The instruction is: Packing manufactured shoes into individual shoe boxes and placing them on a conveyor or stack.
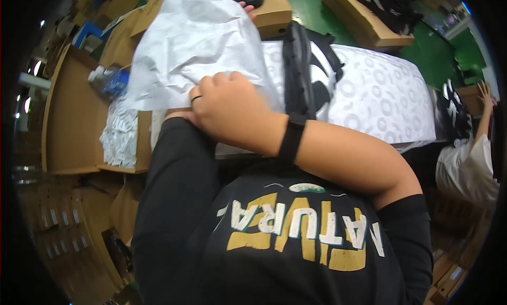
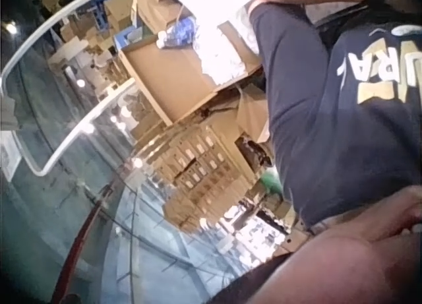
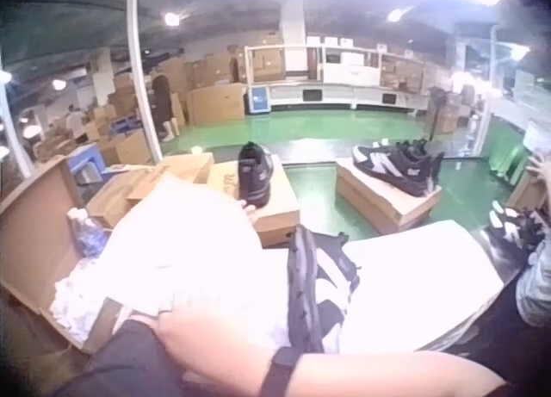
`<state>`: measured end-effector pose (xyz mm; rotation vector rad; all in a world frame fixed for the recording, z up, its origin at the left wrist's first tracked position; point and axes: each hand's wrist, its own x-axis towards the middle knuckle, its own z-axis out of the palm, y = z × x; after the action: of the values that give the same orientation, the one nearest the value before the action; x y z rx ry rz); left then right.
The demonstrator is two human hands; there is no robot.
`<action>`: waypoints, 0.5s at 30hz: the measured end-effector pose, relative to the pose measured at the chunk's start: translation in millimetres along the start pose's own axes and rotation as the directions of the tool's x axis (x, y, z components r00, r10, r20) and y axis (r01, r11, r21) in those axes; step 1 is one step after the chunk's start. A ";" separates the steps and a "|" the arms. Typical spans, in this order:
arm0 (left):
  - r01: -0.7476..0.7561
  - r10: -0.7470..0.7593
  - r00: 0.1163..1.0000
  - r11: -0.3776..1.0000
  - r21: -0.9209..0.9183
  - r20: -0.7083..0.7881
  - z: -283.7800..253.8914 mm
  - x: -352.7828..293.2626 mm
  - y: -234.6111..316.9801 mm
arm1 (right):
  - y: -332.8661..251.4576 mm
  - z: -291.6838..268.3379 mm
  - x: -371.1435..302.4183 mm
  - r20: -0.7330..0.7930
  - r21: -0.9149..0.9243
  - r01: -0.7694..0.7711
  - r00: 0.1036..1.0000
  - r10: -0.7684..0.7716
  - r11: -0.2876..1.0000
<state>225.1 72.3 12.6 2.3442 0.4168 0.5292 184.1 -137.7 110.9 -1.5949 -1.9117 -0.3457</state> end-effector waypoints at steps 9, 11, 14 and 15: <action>-0.084 0.093 0.988 0.994 -0.076 0.126 45.6 68.9 25.1 | 7.6 -52.9 -9.9 -0.319 0.259 0.068 0.947 0.019 0.963; -0.093 0.106 0.983 0.991 -0.092 0.150 54.3 81.3 33.4 | 16.8 -85.8 -29.4 -0.338 0.446 0.006 0.927 0.161 0.895; -0.096 0.114 0.977 0.990 -0.106 0.180 62.8 96.9 40.5 | 36.8 -118.7 -59.0 0.006 0.611 -0.252 0.949 0.314 0.750; -0.094 0.113 0.975 0.990 -0.107 0.189 63.7 101.9 39.8 | 39.7 -122.6 -70.3 0.073 0.741 -0.355 0.887 0.456 0.571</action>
<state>349.7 52.4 22.9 2.3052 0.1747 0.3551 263.1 -252.9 156.1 -1.3181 -1.2430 0.4852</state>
